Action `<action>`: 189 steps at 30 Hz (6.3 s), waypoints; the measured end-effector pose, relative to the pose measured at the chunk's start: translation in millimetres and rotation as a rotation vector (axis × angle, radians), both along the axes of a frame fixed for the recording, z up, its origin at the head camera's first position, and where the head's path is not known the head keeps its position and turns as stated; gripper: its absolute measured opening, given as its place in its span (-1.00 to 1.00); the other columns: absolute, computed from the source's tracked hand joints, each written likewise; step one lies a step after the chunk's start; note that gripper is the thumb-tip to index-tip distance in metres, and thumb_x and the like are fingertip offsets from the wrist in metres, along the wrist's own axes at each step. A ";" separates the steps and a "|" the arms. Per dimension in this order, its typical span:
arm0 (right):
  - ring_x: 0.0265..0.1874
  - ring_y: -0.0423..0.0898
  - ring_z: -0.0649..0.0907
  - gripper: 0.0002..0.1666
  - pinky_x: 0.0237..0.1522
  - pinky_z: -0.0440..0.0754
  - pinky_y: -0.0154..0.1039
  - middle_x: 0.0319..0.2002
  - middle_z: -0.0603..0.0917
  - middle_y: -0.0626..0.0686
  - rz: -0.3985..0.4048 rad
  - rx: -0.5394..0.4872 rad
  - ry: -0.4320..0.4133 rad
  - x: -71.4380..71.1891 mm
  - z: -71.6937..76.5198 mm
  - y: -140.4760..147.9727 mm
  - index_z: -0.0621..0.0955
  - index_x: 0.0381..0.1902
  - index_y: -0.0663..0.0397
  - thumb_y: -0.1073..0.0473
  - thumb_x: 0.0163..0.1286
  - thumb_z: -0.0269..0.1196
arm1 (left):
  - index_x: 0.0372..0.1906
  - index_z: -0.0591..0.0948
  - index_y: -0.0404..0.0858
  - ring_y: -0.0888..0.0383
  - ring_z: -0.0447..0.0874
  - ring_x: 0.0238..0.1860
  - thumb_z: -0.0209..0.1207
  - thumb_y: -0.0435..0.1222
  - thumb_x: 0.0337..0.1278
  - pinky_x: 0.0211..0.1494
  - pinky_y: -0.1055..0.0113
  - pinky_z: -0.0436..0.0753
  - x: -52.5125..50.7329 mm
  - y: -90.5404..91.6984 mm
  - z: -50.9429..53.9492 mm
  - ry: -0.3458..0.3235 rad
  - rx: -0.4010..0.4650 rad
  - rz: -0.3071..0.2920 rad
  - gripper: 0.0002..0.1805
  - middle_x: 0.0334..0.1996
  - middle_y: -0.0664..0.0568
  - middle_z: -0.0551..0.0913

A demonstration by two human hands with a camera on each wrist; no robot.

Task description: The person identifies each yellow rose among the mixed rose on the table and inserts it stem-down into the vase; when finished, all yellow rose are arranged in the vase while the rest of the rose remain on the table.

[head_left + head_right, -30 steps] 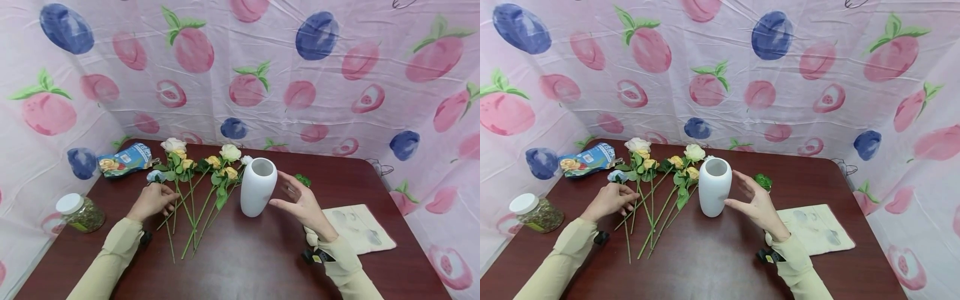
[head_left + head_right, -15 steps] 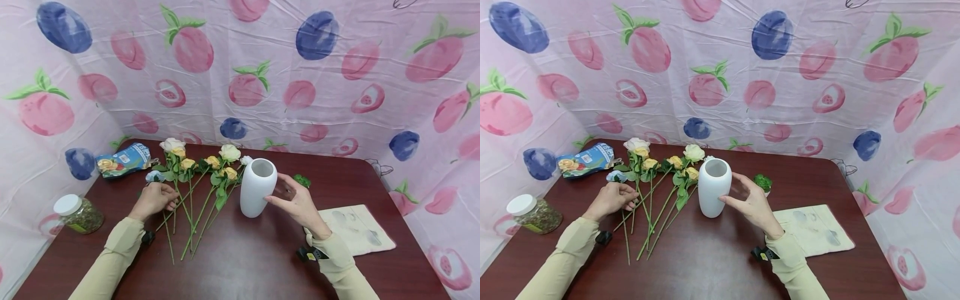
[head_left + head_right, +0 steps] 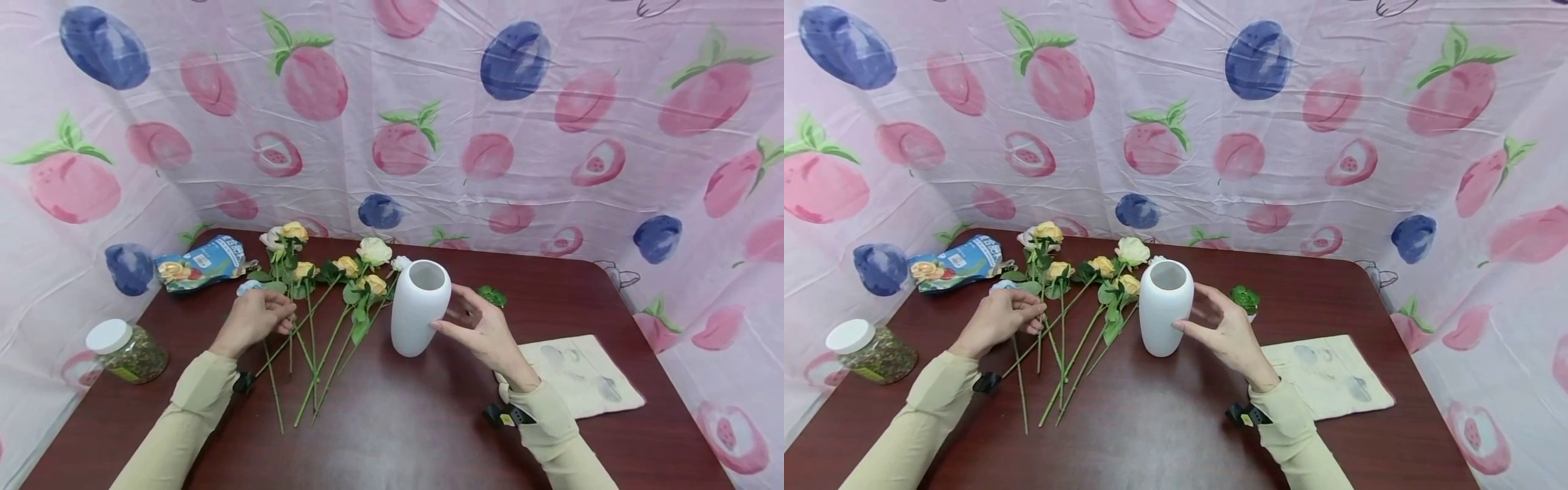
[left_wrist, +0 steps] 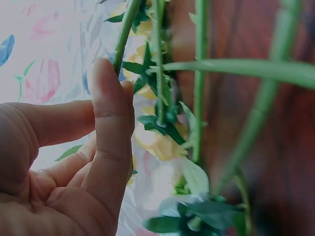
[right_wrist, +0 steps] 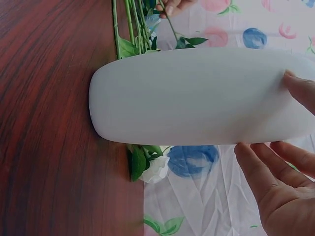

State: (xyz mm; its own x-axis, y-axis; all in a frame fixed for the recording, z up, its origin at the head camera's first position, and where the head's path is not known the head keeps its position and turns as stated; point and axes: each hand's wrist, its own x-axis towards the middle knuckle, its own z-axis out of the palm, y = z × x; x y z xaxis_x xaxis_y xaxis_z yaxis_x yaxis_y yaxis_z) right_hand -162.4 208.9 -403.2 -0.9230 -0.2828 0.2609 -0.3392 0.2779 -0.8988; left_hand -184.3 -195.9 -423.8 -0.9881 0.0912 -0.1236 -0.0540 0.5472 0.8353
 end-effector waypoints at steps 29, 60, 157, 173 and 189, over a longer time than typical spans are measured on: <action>0.20 0.08 0.69 -0.25 0.14 0.68 -0.15 0.28 0.63 0.11 0.008 -0.009 0.011 0.0 -1.0 0.3 0.54 0.36 -0.03 0.26 0.22 0.53 | -0.04 0.69 -0.38 0.10 0.82 -0.45 0.24 -0.24 0.43 -0.20 0.02 0.76 -25.5 71.5 62.7 0.119 0.045 -0.112 -0.75 -0.38 -0.09 0.82; 0.17 0.11 0.71 -0.25 0.11 0.70 -0.11 0.29 0.61 0.09 0.006 0.001 0.019 2.6 1.8 -1.5 0.55 0.36 -0.04 0.23 0.22 0.54 | -0.13 0.70 -0.37 0.04 0.82 -0.46 0.29 -0.30 0.39 -0.33 0.25 0.78 -49.2 128.6 144.5 0.299 0.218 -0.223 -0.83 -0.39 -0.18 0.80; 0.15 -0.04 0.73 -0.28 0.11 0.70 -0.16 0.24 0.64 -0.01 -0.002 0.066 0.031 4.2 -0.7 0.7 0.52 0.38 -0.17 0.14 0.28 0.51 | -0.35 0.81 -0.02 0.16 0.52 -0.34 0.50 -0.08 0.08 -0.30 0.28 0.52 -19.8 154.5 104.3 0.478 0.059 -0.266 -0.86 -0.38 0.17 0.64; 0.14 -0.06 0.73 -0.27 0.10 0.70 -0.19 0.23 0.65 -0.02 -0.009 0.071 0.029 3.7 -1.2 0.5 0.54 0.35 -0.17 0.13 0.24 0.54 | -0.19 0.81 -0.22 0.07 0.77 -0.38 0.35 -0.12 0.31 -0.31 0.21 0.64 -17.4 30.0 34.8 0.209 -0.234 -0.120 -0.76 -0.36 -0.04 0.82; 0.13 -0.06 0.74 -0.28 0.09 0.70 -0.19 0.23 0.66 -0.02 -0.004 0.070 0.021 3.2 -0.9 0.7 0.55 0.35 -0.18 0.14 0.25 0.53 | -0.12 0.80 -0.32 0.17 0.50 -0.66 0.31 -0.09 0.35 -0.50 0.23 0.55 -28.2 9.8 -20.6 -0.069 -0.118 -0.088 -0.66 -0.55 0.00 0.71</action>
State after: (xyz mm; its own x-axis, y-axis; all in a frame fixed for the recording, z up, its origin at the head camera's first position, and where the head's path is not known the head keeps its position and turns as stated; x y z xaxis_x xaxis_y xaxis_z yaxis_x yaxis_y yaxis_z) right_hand -159.1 209.6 -404.1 -0.9186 -0.2975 0.2600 -0.3567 0.3415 -0.8695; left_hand -212.4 -186.0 -444.4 -0.9658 0.1580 -0.2056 -0.0563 0.6462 0.7610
